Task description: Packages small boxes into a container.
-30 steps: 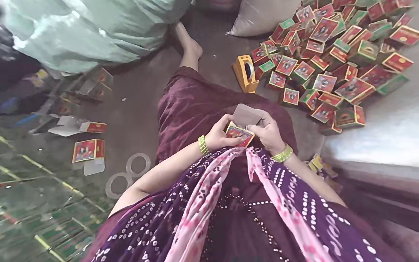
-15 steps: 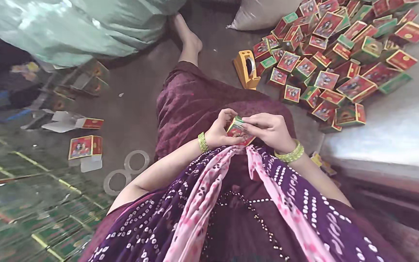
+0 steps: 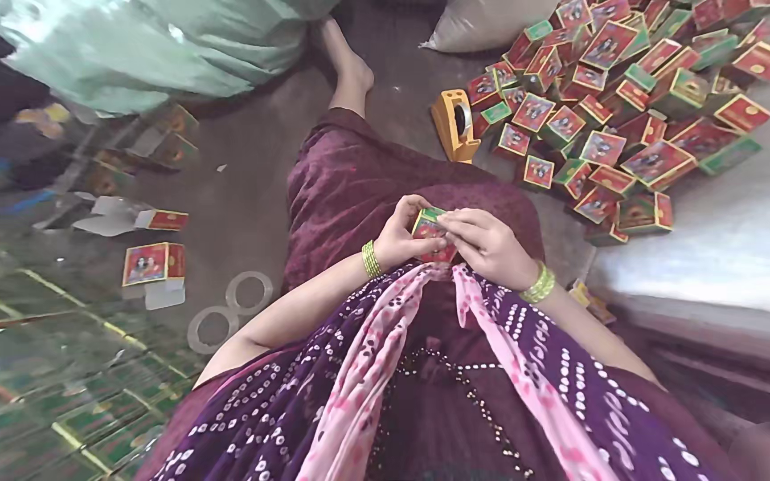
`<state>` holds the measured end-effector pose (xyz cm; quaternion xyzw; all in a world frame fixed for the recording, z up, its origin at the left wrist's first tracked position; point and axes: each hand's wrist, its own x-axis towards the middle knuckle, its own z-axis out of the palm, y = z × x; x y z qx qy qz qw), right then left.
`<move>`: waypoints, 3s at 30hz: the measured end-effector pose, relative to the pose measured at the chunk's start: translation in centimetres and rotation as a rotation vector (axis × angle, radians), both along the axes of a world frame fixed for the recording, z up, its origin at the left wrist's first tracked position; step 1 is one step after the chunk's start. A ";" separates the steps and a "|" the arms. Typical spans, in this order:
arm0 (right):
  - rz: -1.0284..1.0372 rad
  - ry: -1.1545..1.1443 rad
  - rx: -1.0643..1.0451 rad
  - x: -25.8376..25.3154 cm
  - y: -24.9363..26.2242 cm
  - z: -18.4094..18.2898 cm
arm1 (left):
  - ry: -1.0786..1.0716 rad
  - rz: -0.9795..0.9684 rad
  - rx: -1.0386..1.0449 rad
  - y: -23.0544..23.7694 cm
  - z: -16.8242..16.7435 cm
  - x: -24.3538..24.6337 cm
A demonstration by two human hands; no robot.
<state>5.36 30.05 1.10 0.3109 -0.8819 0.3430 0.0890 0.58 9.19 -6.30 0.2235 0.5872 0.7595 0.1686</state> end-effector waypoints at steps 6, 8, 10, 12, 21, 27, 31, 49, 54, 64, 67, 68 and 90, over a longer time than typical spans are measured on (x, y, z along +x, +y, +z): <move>-0.086 -0.372 -0.271 -2.5 1.3 -0.7 | -0.116 0.053 -0.008 0.2 0.3 -0.3; -0.244 -0.459 -0.352 -6.1 3.1 -0.6 | -0.175 0.088 0.018 0.4 0.2 -0.9; -0.502 -0.471 -0.354 -11.5 5.8 -2.2 | -0.228 0.130 0.029 0.4 -0.1 -1.3; -0.728 -0.542 -0.220 -16.7 8.7 -4.0 | -0.235 0.148 0.004 0.5 -0.2 -1.6; -0.822 -0.787 0.088 -25.9 11.1 -9.6 | -0.233 0.102 0.026 0.8 -0.2 -2.8; -0.831 -0.817 -0.108 -26.0 11.3 -10.1 | -0.268 0.084 0.020 1.0 -0.3 -3.4; -0.847 -0.837 -0.200 -25.4 10.9 -9.0 | -0.260 0.076 0.025 0.9 -0.3 -3.3; -0.873 -0.911 -0.152 -21.1 9.9 -9.0 | -0.249 0.113 0.020 0.6 -0.2 -2.7; -0.895 -0.773 0.153 -21.2 9.7 -9.6 | -0.240 0.123 -0.011 0.7 -0.3 -2.6; -0.426 -0.858 -0.649 -12.9 3.5 -2.7 | -0.114 0.274 -0.112 0.6 -0.7 -2.5; -0.285 -0.885 -0.822 -8.1 0.3 -1.1 | -0.076 0.291 -0.150 0.9 -1.0 -2.5; -0.275 -0.882 -0.807 -7.0 -0.4 -1.2 | -0.071 0.296 -0.158 1.0 -1.0 -2.4; -0.263 -0.929 -0.236 -6.2 0.1 -1.9 | -0.129 0.147 -0.064 1.0 -1.0 -1.6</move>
